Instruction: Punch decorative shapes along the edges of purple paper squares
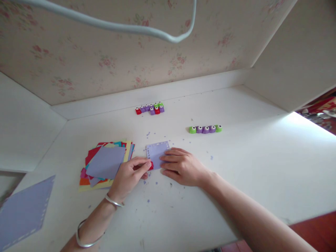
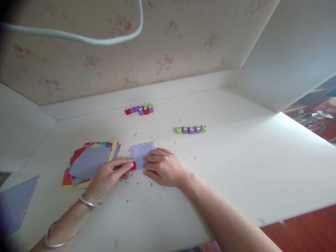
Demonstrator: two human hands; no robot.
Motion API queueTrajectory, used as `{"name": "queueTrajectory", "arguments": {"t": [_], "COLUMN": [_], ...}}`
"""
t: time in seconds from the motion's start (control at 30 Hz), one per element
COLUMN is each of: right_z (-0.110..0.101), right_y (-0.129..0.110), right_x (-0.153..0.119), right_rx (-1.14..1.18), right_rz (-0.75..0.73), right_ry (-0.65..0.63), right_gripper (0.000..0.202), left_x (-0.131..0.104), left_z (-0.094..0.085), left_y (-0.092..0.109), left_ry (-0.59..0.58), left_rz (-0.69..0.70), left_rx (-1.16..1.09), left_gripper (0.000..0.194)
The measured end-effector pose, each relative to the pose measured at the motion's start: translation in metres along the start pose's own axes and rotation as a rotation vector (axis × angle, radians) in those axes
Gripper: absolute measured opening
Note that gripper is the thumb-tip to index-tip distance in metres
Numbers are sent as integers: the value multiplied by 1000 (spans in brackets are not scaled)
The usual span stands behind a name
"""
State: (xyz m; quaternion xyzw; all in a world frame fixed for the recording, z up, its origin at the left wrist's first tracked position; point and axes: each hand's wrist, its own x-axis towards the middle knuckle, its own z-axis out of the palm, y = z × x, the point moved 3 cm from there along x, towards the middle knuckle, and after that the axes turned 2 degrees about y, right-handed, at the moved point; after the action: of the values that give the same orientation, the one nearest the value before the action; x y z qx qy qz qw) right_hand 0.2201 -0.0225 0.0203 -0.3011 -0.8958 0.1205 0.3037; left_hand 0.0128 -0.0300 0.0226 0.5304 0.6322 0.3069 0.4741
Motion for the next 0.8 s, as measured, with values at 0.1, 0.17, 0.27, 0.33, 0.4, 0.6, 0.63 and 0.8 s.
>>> {"name": "queueTrajectory", "arguments": {"t": [0.1,0.17,0.27,0.33,0.4,0.6,0.63,0.8], "right_z": [1,0,0,-1,-2,-4,-4,-4], "right_y": [0,0,-1,-1,-1,-4,-4,-3], "right_x": [0,1,1,1,2,4,4,4], "right_rx": [-6,-4,-3,-3,0,25,27,34], "right_rz": [3,-2,-3,0,4,14,16,13], "right_ry": [-12,-12,-7,0,6,-7,-3,6], "right_gripper": [20,20,18,17,16,16,16,16], "left_x": [2,5,9,10,12,15,15,16], "left_z": [0,0,-1,0,0,3,4,3], "left_y": [2,4,9,12,15,20,20,16], "left_ry": [-34,-68,-91,-97,-105,-125,-123,-140], "left_rz": [-73,-122,-184,-214,-228,-221,-214,-208], "left_rx": [-28,-46,-45,-33,-30,-14,-6,-6], "left_gripper": [31,32,32,32,30,25,24,22]}}
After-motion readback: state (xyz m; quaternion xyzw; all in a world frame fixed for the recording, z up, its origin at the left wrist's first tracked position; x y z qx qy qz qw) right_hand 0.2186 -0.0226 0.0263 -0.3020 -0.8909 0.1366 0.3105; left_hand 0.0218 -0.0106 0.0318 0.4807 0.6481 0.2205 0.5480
